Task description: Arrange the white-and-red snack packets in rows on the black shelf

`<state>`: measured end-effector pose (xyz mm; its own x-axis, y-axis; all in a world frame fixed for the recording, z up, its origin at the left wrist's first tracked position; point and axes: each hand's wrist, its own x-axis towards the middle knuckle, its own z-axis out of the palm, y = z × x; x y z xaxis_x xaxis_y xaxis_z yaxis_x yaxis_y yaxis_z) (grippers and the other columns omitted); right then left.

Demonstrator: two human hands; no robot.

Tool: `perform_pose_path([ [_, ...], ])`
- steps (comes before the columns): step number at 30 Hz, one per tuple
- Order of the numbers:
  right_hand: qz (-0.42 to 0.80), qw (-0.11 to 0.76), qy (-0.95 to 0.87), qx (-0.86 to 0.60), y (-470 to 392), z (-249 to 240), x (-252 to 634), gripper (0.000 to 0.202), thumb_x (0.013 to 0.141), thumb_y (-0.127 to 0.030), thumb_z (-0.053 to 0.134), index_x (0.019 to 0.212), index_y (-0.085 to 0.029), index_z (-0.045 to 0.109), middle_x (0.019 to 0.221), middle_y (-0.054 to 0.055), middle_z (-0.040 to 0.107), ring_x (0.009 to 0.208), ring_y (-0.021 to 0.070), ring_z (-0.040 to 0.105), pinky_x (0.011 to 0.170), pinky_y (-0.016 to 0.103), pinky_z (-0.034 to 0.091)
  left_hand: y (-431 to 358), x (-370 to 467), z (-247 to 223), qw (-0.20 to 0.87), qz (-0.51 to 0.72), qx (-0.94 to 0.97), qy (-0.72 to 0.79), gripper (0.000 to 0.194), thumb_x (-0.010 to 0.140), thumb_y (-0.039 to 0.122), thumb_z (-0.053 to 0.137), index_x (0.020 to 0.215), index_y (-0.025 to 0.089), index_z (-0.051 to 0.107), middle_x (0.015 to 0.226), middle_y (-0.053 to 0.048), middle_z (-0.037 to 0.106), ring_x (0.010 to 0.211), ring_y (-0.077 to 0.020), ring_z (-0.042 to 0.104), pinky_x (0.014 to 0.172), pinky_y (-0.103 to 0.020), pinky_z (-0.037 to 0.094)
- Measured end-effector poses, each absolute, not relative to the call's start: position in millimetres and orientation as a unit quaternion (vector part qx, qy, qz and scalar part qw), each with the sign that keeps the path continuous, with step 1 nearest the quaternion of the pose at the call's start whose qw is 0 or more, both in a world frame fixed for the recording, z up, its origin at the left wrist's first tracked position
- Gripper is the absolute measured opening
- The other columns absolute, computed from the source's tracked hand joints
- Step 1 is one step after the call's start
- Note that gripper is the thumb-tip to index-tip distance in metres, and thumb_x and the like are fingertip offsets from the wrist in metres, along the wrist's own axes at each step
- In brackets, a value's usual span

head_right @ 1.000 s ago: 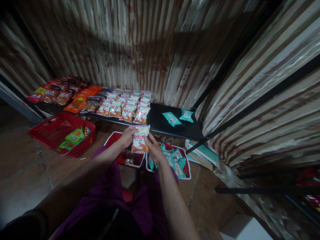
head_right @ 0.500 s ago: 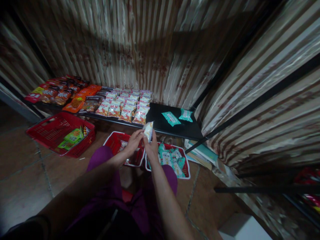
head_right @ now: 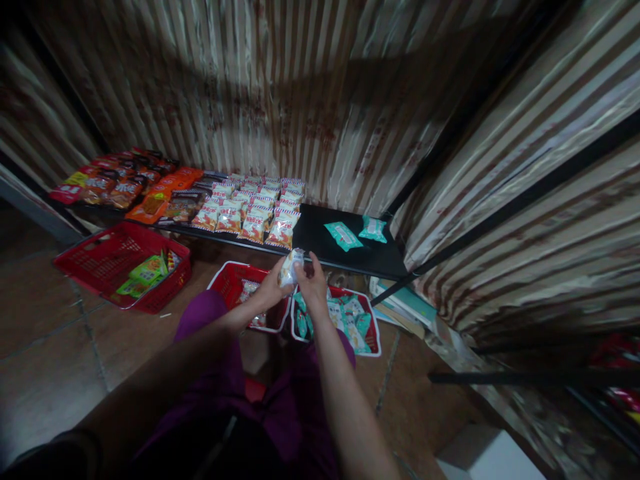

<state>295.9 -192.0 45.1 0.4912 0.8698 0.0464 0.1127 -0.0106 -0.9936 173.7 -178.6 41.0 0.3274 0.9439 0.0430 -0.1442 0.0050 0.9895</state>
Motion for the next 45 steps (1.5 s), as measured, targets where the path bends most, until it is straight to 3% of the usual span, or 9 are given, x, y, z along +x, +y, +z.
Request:
perform_pose_path([
  [4,0.251,0.561,-0.440,-0.655,-190.4,51.1,302.9,0.053,0.062,-0.048,0.066,0.110,-0.027,0.061,0.097,0.001,0.065,0.081,0.0171,0.058,0.075,0.030,0.045,-183.0,175.3,39.4,0.558,0.449,0.579,0.389,0.079,0.056,0.009,0.067,0.131,0.014,0.043,0.134,-0.014,0.046,0.123,-0.0296,0.040,0.108,-0.042,0.023],
  [10,0.153,0.506,-0.456,-0.716,-186.7,58.0,303.9,0.033,0.065,-0.052,0.061,0.081,-0.023,0.065,0.081,0.002,0.064,0.072,0.0176,0.054,0.073,0.030,0.041,-188.2,174.5,33.3,0.563,0.423,0.589,0.395,0.077,0.057,0.010,0.064,0.131,0.018,0.042,0.118,-0.010,0.057,0.105,-0.0262,0.053,0.097,-0.040,0.035],
  [14,0.140,0.485,-0.469,-0.724,-184.3,61.1,304.7,0.037,0.065,-0.054,0.063,0.084,-0.023,0.066,0.085,0.005,0.064,0.077,0.0192,0.055,0.077,0.033,0.042,-186.5,170.0,31.6,0.605,0.412,0.565,0.380,0.075,0.057,0.009,0.060,0.130,0.019,0.043,0.113,-0.008,0.059,0.096,-0.0218,0.055,0.089,-0.035,0.041],
  [18,0.207,0.527,-0.496,-0.659,-184.6,64.0,311.0,0.043,0.063,-0.051,0.065,0.098,-0.025,0.068,0.101,0.005,0.066,0.092,0.0210,0.055,0.086,0.035,0.041,-181.9,157.6,33.3,0.664,0.401,0.530,0.342,0.071,0.058,0.008,0.056,0.128,0.020,0.046,0.113,-0.006,0.061,0.092,-0.0189,0.056,0.081,-0.029,0.043],
  [20,0.274,0.534,-0.498,-0.626,-184.8,66.2,314.8,0.039,0.063,-0.049,0.066,0.094,-0.025,0.070,0.099,0.003,0.068,0.090,0.0202,0.057,0.082,0.033,0.042,-179.7,150.0,33.8,0.694,0.381,0.523,0.317,0.069,0.058,0.008,0.056,0.126,0.021,0.050,0.111,-0.005,0.062,0.090,-0.0183,0.057,0.078,-0.027,0.044],
  [24,0.368,0.510,-0.477,-0.613,-183.7,71.3,318.8,0.030,0.060,-0.046,0.068,0.072,-0.019,0.072,0.069,0.001,0.068,0.063,0.0157,0.055,0.062,0.028,0.042,-177.9,140.1,30.6,0.733,0.333,0.519,0.288,0.070,0.057,0.008,0.058,0.125,0.021,0.052,0.112,-0.005,0.063,0.090,-0.0181,0.057,0.075,-0.026,0.043],
  [33,0.313,0.475,-0.489,-0.661,-178.9,66.9,321.6,0.032,0.067,-0.047,0.059,0.061,-0.017,0.067,0.054,-0.002,0.059,0.049,0.0109,0.045,0.047,0.023,0.032,-182.3,134.2,30.2,0.771,0.316,0.496,0.245,0.064,0.056,0.007,0.061,0.119,0.021,0.058,0.113,-0.005,0.064,0.098,-0.0195,0.057,0.084,-0.029,0.042],
  [38,0.283,0.443,-0.521,-0.672,-173.9,65.8,324.2,0.029,0.068,-0.046,0.059,0.063,-0.019,0.069,0.056,-0.002,0.062,0.052,0.0125,0.049,0.049,0.023,0.034,-178.9,138.1,40.1,0.776,0.315,0.493,0.237,0.046,0.065,0.023,0.069,0.111,0.019,0.062,0.107,-0.008,0.066,0.093,-0.0198,0.061,0.080,-0.029,0.045],
  [45,0.286,0.483,-0.498,-0.661,-173.3,65.0,327.2,0.030,0.066,-0.048,0.062,0.068,-0.020,0.071,0.064,0.000,0.067,0.065,0.0174,0.058,0.060,0.026,0.042,-176.9,150.4,29.0,0.746,0.371,0.459,0.309,0.048,0.059,0.039,0.077,0.098,0.014,0.065,0.091,-0.008,0.069,0.076,-0.0166,0.061,0.071,-0.028,0.045],
])
